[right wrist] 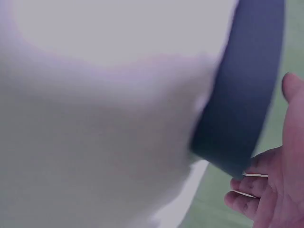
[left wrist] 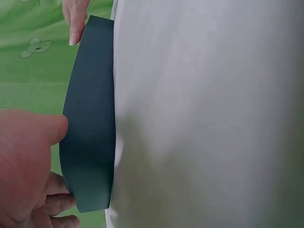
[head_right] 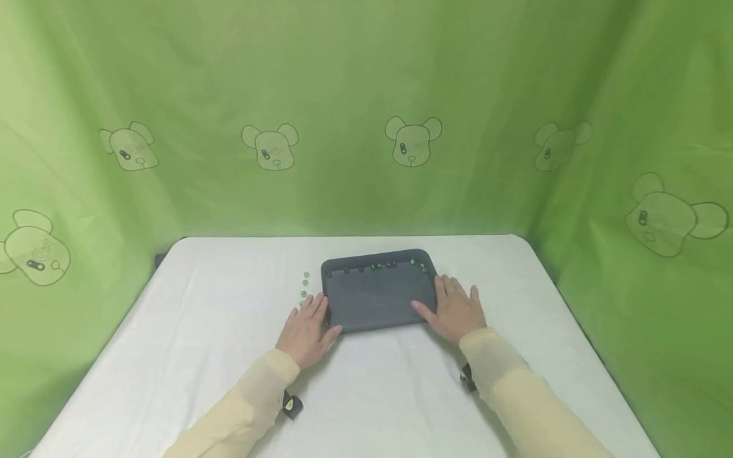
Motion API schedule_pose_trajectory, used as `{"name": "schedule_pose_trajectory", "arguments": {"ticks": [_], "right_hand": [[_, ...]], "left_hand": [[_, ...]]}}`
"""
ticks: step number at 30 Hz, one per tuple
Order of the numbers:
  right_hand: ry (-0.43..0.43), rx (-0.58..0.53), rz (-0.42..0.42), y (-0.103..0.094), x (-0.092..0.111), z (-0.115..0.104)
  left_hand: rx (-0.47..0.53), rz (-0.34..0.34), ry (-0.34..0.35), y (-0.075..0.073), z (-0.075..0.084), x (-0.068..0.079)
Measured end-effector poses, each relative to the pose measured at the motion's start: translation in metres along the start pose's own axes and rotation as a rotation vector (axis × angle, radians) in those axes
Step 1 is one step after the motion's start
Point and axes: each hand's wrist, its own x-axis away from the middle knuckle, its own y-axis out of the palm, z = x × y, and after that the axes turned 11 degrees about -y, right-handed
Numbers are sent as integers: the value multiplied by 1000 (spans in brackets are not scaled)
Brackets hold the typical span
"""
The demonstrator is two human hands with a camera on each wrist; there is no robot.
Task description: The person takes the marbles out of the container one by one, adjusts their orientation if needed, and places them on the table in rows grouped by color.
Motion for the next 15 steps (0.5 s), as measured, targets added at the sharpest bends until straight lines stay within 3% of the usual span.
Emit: {"name": "schedule_pose_trajectory", "arguments": {"ticks": [5, 11, 15], "right_hand": [[-80, -7, -25, -25, -18, -3], [-164, -80, -102, -51, -58, -5], [-203, -129, -111, -58, -86, -11]], "left_hand": [[-11, -13, 7, -5, -2, 1], [26, 3, 28, -6, -4, 0], [40, -18, 19, -5, -5, 0]]}}
